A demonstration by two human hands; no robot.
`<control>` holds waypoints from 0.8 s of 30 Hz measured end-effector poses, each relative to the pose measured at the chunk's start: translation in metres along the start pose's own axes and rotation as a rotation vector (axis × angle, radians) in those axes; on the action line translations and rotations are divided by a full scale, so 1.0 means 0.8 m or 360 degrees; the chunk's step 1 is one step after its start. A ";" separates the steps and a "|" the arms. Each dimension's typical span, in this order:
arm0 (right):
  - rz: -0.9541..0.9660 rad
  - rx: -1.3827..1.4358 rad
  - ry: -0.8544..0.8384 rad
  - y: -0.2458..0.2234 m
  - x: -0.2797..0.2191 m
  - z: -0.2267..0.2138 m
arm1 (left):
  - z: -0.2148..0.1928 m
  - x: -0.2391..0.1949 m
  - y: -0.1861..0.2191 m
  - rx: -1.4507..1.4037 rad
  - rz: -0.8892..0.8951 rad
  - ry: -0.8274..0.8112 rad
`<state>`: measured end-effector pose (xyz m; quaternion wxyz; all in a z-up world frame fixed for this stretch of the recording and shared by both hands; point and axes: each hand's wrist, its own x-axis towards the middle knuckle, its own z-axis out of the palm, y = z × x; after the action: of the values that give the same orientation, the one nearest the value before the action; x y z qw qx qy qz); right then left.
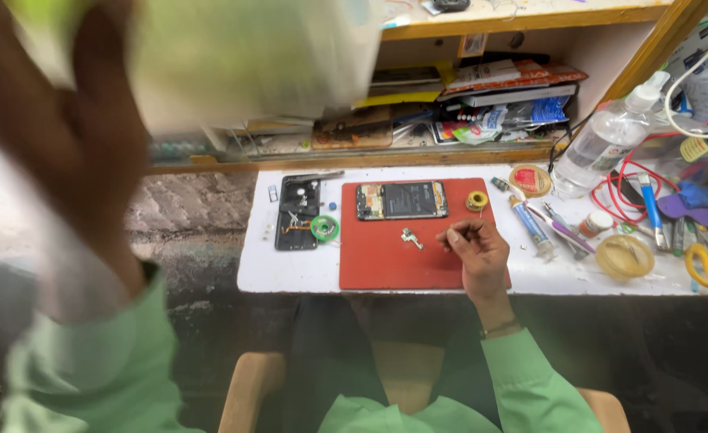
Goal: The person works at a cluttered workbench, handling small electronic components and tools. They manipulate a small circuit board and a metallic cylindrical part, then open a green plastic container to retrieve packaged electronic parts. The person examines the parts and packaging before placing them back on the workbench.
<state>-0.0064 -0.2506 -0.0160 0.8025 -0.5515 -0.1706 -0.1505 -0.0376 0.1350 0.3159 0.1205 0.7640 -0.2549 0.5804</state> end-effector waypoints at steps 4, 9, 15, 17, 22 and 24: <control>-0.0038 0.0257 0.0057 -0.019 -0.005 0.005 | -0.007 -0.086 0.102 -0.0324 -0.0152 0.0048; 0.0147 0.0527 -0.0055 -0.088 -0.058 0.017 | 0.017 -0.179 0.203 -0.0553 -0.0308 -0.0130; 0.0646 0.0644 -0.0004 -0.166 -0.177 0.012 | -0.028 -0.266 0.299 -0.0908 0.0097 -0.0775; 0.0785 0.0577 0.0046 -0.168 -0.207 0.005 | -0.042 -0.290 0.326 -0.0892 0.0180 -0.0820; 0.1010 0.0437 0.0077 -0.125 -0.258 -0.016 | -0.052 -0.344 0.341 -0.1035 0.0126 -0.1098; 0.1048 0.0423 0.0057 -0.098 -0.271 -0.019 | -0.052 -0.362 0.348 -0.1065 0.0047 -0.1177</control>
<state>-0.2325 -0.2803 -0.0510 0.8756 -0.4650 0.0124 0.1300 -0.2762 -0.0070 0.0227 0.2522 0.8345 -0.4636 0.1586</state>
